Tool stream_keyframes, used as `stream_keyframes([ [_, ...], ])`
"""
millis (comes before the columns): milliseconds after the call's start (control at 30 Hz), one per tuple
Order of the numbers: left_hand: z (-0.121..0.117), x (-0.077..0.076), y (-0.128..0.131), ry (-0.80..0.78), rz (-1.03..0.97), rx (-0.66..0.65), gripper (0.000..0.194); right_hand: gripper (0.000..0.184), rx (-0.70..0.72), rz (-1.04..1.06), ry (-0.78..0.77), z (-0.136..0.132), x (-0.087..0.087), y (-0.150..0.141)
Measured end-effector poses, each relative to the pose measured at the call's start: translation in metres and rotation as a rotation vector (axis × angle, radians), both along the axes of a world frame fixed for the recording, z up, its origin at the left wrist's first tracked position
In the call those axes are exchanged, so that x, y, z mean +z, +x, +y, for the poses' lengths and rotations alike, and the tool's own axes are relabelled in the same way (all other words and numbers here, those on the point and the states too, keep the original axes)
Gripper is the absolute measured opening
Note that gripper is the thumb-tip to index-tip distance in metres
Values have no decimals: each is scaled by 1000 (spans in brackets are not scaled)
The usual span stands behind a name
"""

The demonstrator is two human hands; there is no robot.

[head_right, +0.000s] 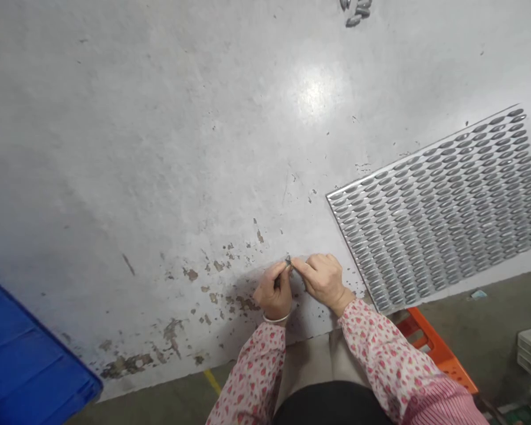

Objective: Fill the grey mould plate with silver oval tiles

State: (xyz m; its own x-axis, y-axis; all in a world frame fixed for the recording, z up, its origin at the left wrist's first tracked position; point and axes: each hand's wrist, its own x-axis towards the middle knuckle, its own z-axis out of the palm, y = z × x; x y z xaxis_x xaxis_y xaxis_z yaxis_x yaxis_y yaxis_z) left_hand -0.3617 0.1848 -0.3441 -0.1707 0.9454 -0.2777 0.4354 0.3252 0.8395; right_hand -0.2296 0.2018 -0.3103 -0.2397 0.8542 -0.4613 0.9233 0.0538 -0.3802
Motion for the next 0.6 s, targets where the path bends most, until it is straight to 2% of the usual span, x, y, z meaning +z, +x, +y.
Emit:
stream_keyframes([
  [600, -1, -1, 1, 20, 6, -26, 18, 27, 11, -32, 4, -1, 0, -1],
])
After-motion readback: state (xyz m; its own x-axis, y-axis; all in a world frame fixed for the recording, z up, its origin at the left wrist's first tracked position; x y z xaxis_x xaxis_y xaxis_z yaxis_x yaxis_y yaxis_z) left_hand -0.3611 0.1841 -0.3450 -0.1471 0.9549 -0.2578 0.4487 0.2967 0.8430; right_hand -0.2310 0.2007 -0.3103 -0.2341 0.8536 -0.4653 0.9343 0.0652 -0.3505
